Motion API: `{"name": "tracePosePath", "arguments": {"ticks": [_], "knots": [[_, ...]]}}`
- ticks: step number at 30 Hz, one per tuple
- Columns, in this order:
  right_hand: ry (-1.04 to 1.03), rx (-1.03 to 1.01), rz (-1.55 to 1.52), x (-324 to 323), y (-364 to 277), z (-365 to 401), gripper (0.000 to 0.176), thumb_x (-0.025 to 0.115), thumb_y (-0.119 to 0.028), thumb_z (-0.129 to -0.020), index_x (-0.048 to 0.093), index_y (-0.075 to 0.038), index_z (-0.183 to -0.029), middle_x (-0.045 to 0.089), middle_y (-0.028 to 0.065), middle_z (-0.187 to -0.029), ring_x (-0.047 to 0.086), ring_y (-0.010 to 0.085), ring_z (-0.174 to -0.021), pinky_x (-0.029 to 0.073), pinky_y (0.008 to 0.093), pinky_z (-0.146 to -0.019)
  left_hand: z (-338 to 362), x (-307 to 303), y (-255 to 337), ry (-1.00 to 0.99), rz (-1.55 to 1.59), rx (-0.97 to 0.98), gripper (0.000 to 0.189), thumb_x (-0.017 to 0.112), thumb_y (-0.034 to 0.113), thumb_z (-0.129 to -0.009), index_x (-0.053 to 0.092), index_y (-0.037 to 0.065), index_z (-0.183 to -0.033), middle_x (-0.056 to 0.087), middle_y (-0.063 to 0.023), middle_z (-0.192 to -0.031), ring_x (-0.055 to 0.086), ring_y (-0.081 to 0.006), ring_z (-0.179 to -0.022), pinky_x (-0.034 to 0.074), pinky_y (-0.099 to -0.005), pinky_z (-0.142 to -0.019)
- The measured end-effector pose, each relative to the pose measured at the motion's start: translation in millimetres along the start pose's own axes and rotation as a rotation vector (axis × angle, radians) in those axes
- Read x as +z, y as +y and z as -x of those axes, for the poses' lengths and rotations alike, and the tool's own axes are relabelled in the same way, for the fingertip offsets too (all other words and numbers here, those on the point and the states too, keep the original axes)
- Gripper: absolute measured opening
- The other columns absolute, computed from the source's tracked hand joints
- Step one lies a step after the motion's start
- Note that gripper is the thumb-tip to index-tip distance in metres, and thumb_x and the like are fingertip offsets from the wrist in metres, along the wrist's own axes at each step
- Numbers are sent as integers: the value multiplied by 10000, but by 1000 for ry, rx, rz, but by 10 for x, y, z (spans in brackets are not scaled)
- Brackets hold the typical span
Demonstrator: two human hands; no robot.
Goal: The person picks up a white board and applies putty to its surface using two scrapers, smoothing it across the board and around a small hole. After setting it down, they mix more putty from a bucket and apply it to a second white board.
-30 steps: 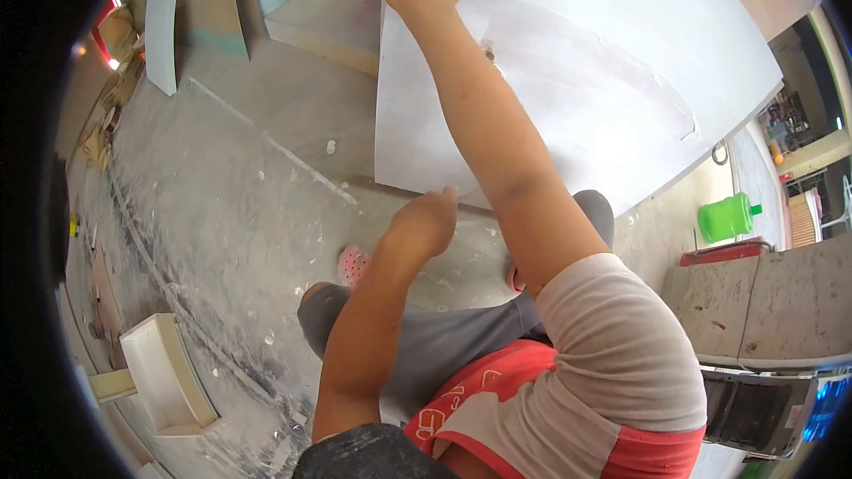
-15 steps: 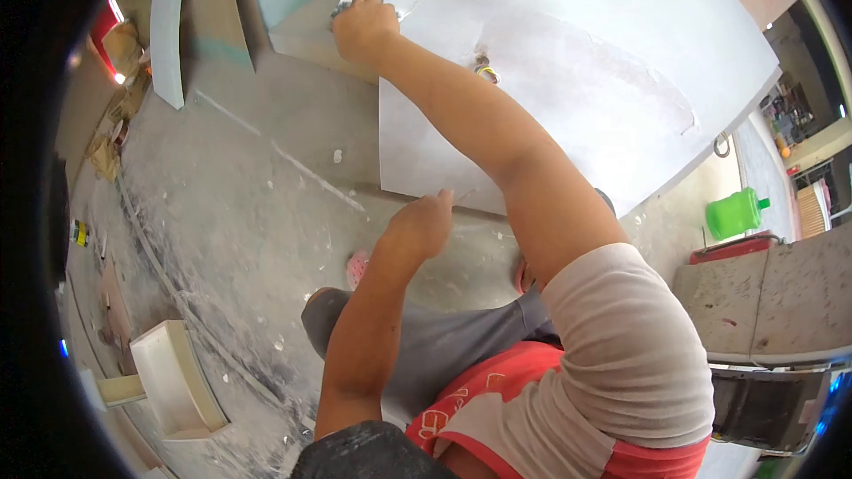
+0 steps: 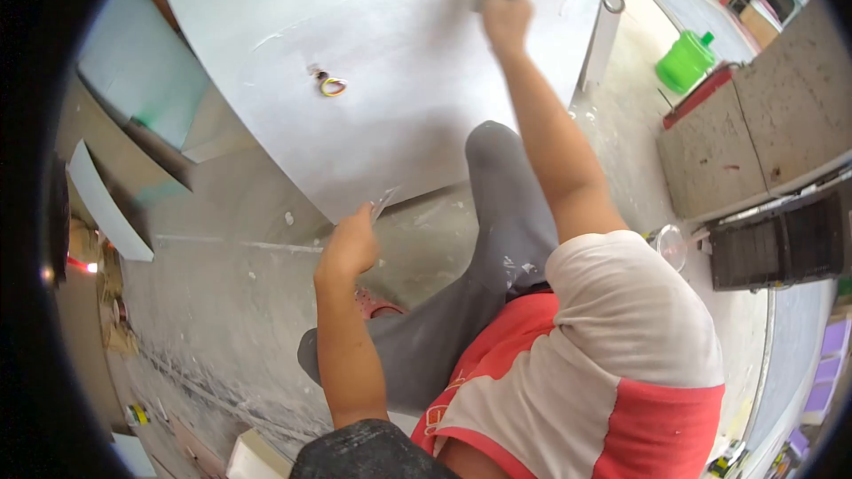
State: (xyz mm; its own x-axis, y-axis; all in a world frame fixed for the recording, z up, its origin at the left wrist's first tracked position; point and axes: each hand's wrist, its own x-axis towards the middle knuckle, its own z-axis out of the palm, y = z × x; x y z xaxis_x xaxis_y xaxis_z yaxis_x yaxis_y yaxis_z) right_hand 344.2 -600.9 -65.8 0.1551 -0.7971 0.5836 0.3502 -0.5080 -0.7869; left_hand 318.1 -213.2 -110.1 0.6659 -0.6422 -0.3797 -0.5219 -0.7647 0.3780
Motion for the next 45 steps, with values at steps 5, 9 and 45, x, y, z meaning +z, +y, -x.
{"name": "tracePosePath", "arguments": {"ticks": [5,9,45], "knots": [[341,384,-158,-1273,283,-527,274,516,-10,-773,526,90,-1027,576,153,-957,612,236,-812,556,368,-657,-80,128,89,-67,-60,2,397,462,18,-835,462,8,-1231,600,-255,-1084,564,-400,-1046,455,-492,-857],[348,588,-196,-1646,461,-766,320,484,-11,-784,496,96,-1085,553,174,-1018,619,291,-852,609,464,-657,-124,255,92,-93,-96,4,402,453,19,-835,461,11,-1237,602,-257,-1075,566,-405,-1038,453,-492,-855],[14,170,409,-956,155,-778,229,549,-147,-729,607,74,-727,577,98,-640,518,165,-592,421,314,-559,-591,335,246,-142,-77,82,420,440,-71,-794,452,-6,-1209,594,-271,-1067,548,-421,-1041,439,-494,-861]]}}
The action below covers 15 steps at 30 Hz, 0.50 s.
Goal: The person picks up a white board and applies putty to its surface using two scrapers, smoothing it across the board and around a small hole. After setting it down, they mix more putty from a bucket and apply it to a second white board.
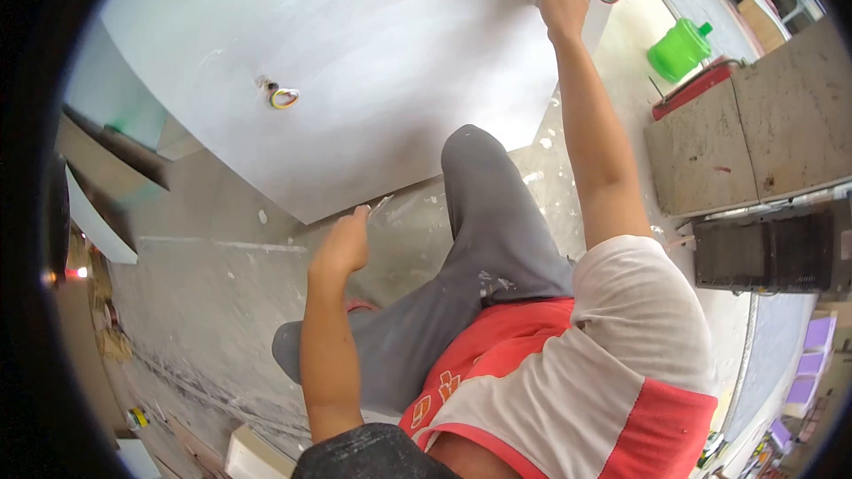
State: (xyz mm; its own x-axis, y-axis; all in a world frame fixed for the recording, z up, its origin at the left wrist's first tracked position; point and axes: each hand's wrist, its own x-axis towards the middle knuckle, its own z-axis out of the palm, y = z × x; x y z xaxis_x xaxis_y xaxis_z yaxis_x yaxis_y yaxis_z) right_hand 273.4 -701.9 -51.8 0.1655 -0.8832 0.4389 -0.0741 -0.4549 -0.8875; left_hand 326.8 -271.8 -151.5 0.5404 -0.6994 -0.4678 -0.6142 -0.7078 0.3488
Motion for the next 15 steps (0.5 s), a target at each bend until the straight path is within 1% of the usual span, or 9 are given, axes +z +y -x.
{"name": "tracePosePath", "arguments": {"ticks": [2,5,8,11,12,15], "knots": [[-61,-41,-16,101,-61,80,225,612,-151,-741,599,73,-763,554,65,-628,495,146,-600,404,300,-557,37,-6,-15,19,16,19,412,439,-71,-801,451,-13,-1209,592,-265,-1072,548,-415,-1044,444,-489,-859],[-44,-172,-34,370,-319,317,239,509,-158,-715,548,49,-602,532,83,-560,465,152,-548,397,315,-537,114,-37,-27,52,51,48,408,440,-73,-809,450,-19,-1213,588,-256,-1082,551,-405,-1046,452,-479,-855],[-171,-137,30,568,-614,591,200,514,-140,-736,599,39,-705,575,111,-705,533,178,-673,425,318,-594,172,-83,-57,60,59,43,425,444,-84,-809,443,-20,-1228,585,-252,-1092,554,-395,-1049,457,-470,-854],[-33,-337,85,963,-668,770,239,549,-142,-763,607,87,-801,620,255,-855,600,350,-826,478,387,-726,224,-169,-45,43,72,16,439,441,-95,-808,436,-24,-1241,584,-249,-1103,558,-387,-1053,460,-464,-857],[-119,-255,41,969,-1059,1027,228,514,-132,-762,605,74,-727,625,251,-713,609,337,-740,454,393,-690,242,-203,-38,31,75,2,436,438,-93,-811,436,-26,-1242,583,-249,-1107,558,-385,-1057,461,-463,-859],[-168,-388,8,1247,-1140,1232,227,496,-128,-754,608,64,-709,605,236,-651,601,365,-713,453,430,-684,267,-207,-87,26,82,0,412,429,-78,-825,444,-32,-1234,585,-250,-1113,561,-381,-1060,462,-462,-863]]}}
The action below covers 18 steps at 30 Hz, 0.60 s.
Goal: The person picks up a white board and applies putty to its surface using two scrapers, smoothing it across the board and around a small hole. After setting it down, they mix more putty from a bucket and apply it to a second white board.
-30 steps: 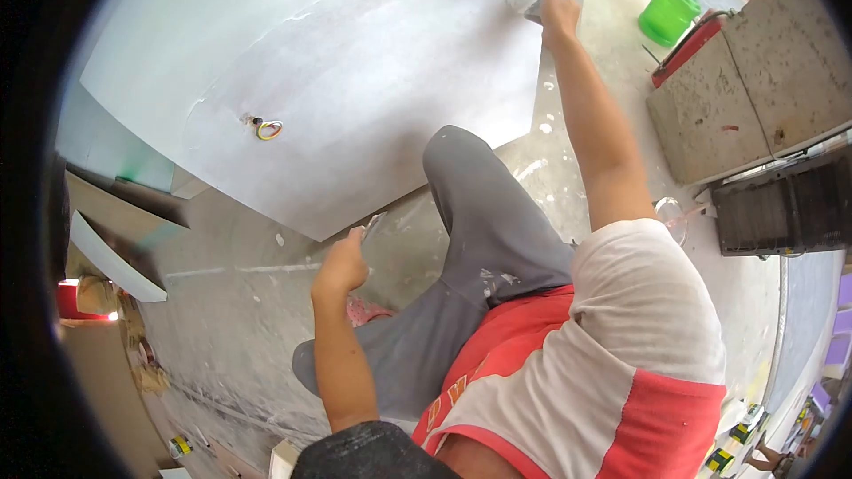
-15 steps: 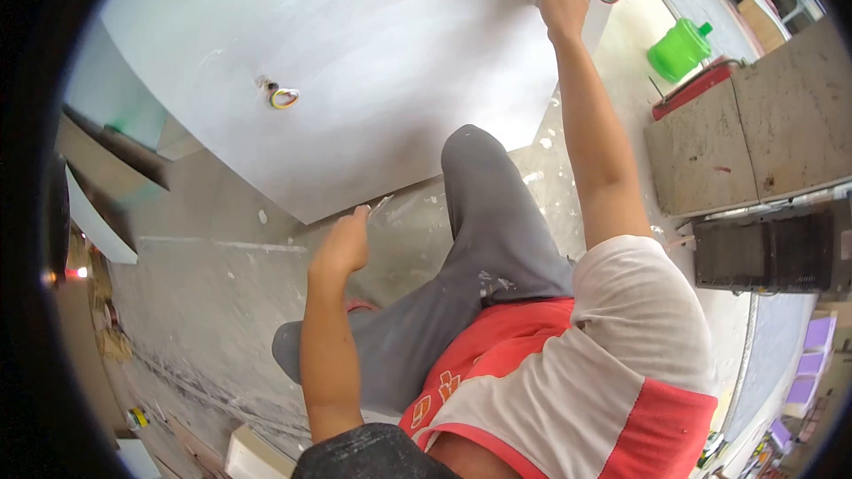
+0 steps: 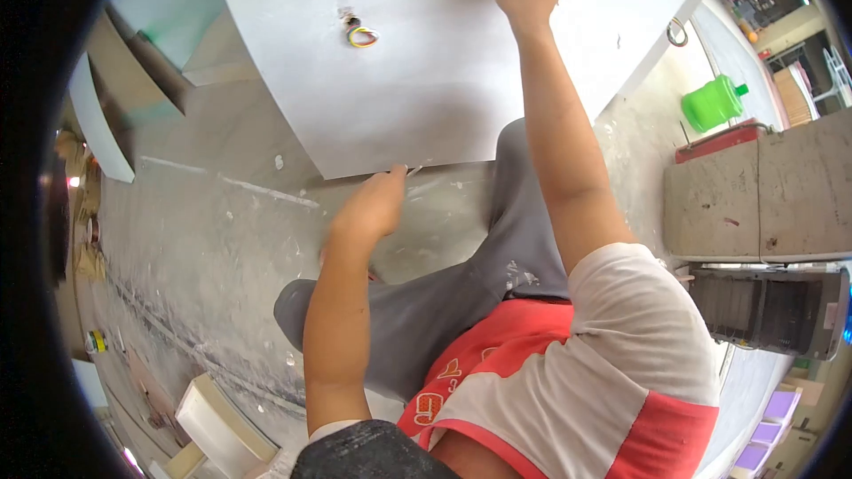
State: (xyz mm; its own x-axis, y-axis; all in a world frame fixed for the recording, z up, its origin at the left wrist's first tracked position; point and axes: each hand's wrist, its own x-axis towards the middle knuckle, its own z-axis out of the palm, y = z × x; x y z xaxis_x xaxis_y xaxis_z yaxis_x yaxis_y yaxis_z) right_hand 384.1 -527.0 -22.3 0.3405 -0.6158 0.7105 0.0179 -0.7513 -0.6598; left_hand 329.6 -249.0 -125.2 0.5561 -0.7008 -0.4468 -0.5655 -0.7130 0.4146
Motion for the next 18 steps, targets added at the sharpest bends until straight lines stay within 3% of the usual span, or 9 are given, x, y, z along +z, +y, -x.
{"name": "tracePosePath", "arguments": {"ticks": [4,10,18], "knots": [[49,-174,212,417,-167,116,223,514,-135,-731,625,55,-769,598,270,-770,553,414,-810,443,469,-769,72,-32,-4,19,28,-5,366,421,-42,-848,471,-34,-1211,591,-253,-1110,570,-384,-1052,468,-460,-865],[-19,-123,134,930,-638,414,241,526,-143,-741,627,48,-848,554,295,-885,541,434,-853,443,474,-800,174,-21,-65,86,79,-11,303,428,-8,-865,499,-52,-1156,603,-261,-1077,591,-382,-1022,478,-460,-850],[-190,-274,119,1579,-1324,957,229,580,-132,-714,578,78,-806,523,264,-858,542,410,-825,461,459,-762,293,76,-222,139,94,-33,289,476,-9,-839,503,-48,-1124,626,-260,-1011,616,-383,-966,503,-449,-803]]}}
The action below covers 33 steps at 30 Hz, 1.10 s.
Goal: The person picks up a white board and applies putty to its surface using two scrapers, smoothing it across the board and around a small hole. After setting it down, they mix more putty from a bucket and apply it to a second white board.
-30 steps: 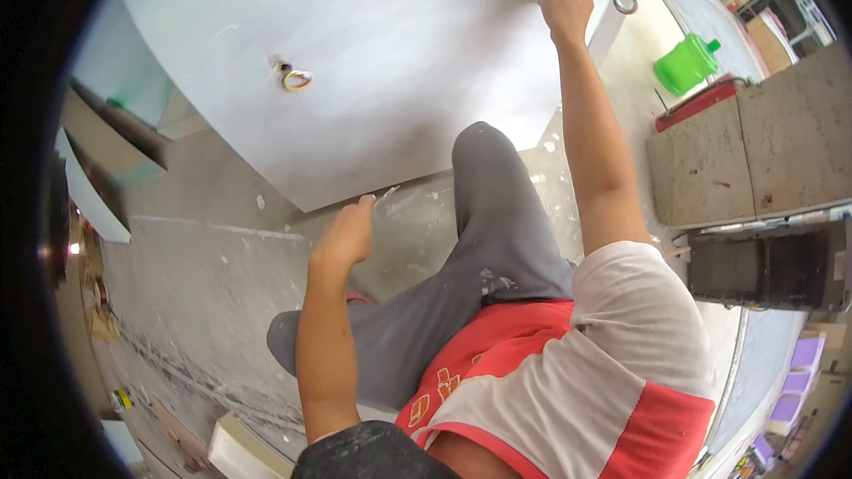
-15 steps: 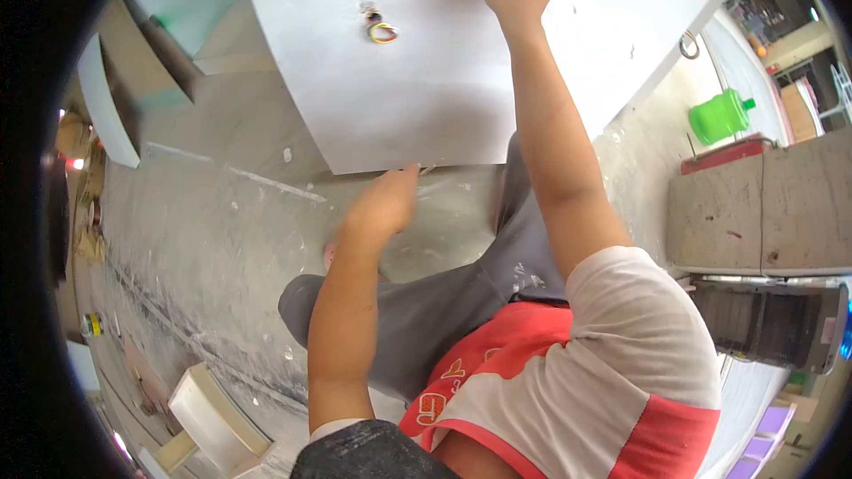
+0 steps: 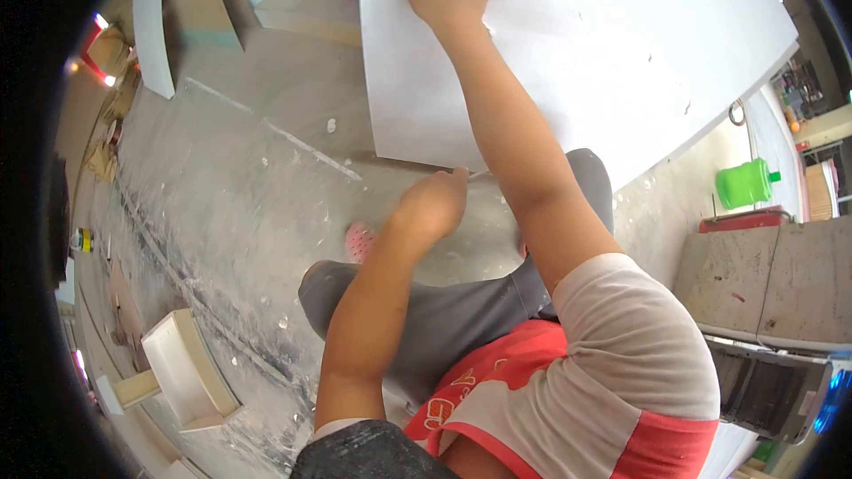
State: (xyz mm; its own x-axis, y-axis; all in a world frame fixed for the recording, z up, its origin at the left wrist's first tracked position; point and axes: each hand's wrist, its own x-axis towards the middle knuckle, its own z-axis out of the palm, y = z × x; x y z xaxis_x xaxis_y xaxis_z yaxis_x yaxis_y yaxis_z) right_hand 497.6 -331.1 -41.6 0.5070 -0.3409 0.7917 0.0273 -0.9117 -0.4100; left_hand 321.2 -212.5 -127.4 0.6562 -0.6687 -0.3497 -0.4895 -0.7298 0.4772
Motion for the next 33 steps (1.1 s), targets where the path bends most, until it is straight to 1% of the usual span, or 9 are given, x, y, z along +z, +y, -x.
{"name": "tracePosePath", "arguments": {"ticks": [4,13,16,19,22,26,30,32,33], "knots": [[-10,-182,-3,319,-276,115,230,582,-126,-709,565,76,-818,521,263,-864,535,418,-826,471,465,-738,77,-16,-75,23,16,-13,314,489,-41,-809,502,-51,-1123,628,-256,-1002,619,-384,-959,506,-441,-800],[-148,-321,119,869,-524,338,232,554,-96,-728,561,89,-867,528,258,-935,547,398,-864,495,446,-733,144,2,-246,185,60,7,318,468,-20,-815,501,-52,-1130,627,-262,-978,626,-374,-931,509,-442,-783],[-211,-377,326,888,-563,506,222,516,-136,-780,622,25,-889,566,140,-921,557,237,-887,457,345,-679,190,-55,-236,162,52,22,313,458,-9,-826,500,-55,-1133,625,-262,-972,628,-369,-925,509,-443,-779],[-637,-412,326,879,-690,709,296,512,-153,-812,587,18,-1043,515,153,-1058,512,292,-1033,476,398,-758,210,-26,-227,126,20,22,314,447,-4,-838,494,-55,-1144,621,-265,-990,620,-373,-944,502,-448,-798],[-683,-268,110,797,-645,707,384,550,-191,-797,558,16,-1120,515,194,-1145,530,332,-1071,504,433,-819,252,-41,-206,138,71,13,303,448,-3,-843,503,-43,-1138,615,-263,-1023,606,-378,-983,491,-455,-821],[-268,-155,-322,498,-312,576,281,530,-154,-799,587,21,-1012,563,211,-1049,571,372,-951,491,438,-795,269,-127,-143,70,40,-28,329,443,-15,-842,502,-27,-1165,607,-260,-1059,585,-390,-1021,476,-467,-841],[29,-90,-484,-222,404,285,307,541,-119,-776,584,-3,-1058,566,234,-1006,569,384,-934,474,443,-803,146,-76,-154,49,-56,25,256,427,62,-886,531,-29,-1102,625,-267,-1004,605,-409,-964,491,-489,-812],[235,-77,-478,-604,990,230,312,540,-107,-771,582,7,-1058,577,244,-948,569,397,-917,464,446,-804,149,-139,-26,-13,11,-47,461,458,-55,-792,452,-15,-1252,570,-280,-1135,549,-408,-1069,435,-476,-890],[258,76,-421,-798,1353,257,321,533,-104,-772,582,16,-1066,592,249,-925,572,409,-902,461,437,-814,140,-133,21,-37,-18,-42,471,454,-52,-792,449,-8,-1261,567,-281,-1140,542,-410,-1079,432,-475,-893]]}}
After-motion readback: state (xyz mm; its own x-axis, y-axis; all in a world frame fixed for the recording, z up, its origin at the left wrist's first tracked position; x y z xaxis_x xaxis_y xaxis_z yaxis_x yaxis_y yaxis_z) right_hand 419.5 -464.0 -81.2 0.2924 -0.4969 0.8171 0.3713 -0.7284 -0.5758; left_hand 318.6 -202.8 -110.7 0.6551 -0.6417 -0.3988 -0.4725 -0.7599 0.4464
